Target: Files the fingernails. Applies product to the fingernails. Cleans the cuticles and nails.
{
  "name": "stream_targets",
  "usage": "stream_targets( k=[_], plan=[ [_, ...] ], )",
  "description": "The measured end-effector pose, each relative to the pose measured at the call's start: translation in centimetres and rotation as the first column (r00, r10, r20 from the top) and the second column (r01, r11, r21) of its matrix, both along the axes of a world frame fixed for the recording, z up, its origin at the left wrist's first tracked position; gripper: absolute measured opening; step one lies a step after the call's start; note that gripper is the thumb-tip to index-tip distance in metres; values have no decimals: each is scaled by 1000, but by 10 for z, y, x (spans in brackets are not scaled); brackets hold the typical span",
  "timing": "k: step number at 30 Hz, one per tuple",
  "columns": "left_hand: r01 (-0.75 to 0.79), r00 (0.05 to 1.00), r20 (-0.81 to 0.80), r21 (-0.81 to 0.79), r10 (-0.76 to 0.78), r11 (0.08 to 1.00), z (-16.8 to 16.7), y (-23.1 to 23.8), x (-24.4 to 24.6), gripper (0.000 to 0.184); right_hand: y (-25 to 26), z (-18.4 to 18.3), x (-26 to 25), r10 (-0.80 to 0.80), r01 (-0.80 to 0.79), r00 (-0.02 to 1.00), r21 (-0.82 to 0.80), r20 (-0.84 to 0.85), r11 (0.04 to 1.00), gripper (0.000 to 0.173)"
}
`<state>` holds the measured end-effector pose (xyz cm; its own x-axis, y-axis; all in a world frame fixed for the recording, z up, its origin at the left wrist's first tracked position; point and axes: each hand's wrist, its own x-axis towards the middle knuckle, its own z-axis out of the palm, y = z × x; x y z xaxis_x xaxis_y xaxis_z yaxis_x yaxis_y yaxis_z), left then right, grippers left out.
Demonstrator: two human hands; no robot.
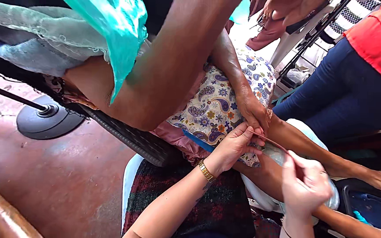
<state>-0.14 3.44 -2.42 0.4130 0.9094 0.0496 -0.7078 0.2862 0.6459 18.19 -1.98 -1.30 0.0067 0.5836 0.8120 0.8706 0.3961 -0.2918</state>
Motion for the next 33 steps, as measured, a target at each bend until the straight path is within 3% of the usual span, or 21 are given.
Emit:
stream_targets(
  k=[3, 7, 9, 14, 16, 18, 20, 21, 23, 25, 27, 29, 30, 33],
  plan=[
    [1, 1000, 7, 4, -1, 1000, 0, 1, -1, 28, -15, 6, 11, -95, 96, 995, 26, -23, 995, 17],
    [-13, 1000, -6, -8, 13, 1000, 3, 3, 1, 27, -18, -11, -22, 71, -70, 993, -15, 89, 997, 20],
    [-17, 1000, -2, -5, 17, 1000, 3, 4, 2, 26, -9, -14, -29, 35, -34, 991, -10, 132, 999, 20],
    [-28, 999, -38, -1, 28, 1000, 4, 6, 1, 27, -18, 9, 34, -238, 240, 970, -43, 52, 970, 18],
    [-37, 997, -61, 86, 43, 996, -5, 6, -1, 31, -41, 13, 64, -219, 217, 976, -96, -6, 971, 19],
    [-17, 992, -117, 194, 40, 981, -12, 3, -5, 41, -79, 18, 91, -111, 73, 987, -296, -113, 953, 21],
    [-6, 985, -164, 246, 48, 969, -15, 0, -9, 47, -121, 21, 117, -65, -87, 961, -520, -268, 850, 19],
    [-10, 983, -176, 257, 57, 966, -17, -1, -10, 41, -143, 22, 129, -90, -141, 941, -621, -326, 771, 16],
    [-14, 978, -198, 287, 73, 958, -24, -1, -12, 24, -188, 16, 152, -218, -221, 885, -783, -411, 581, 8],
    [3, 977, -200, 343, 70, 939, -30, 3, -13, 28, -234, -1, 175, -426, -266, 804, -892, -415, 366, 7],
    [33, 967, -247, 342, 56, 939, -33, 4, -18, 29, -274, -32, 193, -620, -263, 722, -951, -307, 164, 7],
    [1, 964, -255, 279, 74, 960, -35, 5, -22, 43, -304, -76, 203, -748, -197, 644, -980, -160, 40, 9],
    [-33, 966, -239, 244, 93, 969, -37, 5, -24, 40, -312, -95, 203, -783, -139, 619, -990, -70, -21, 13],
    [-50, 984, -159, 189, 81, 981, -39, 7, -28, 39, -314, -136, 191, -774, 64, 624, -994, 107, -86, 29]
  ],
)
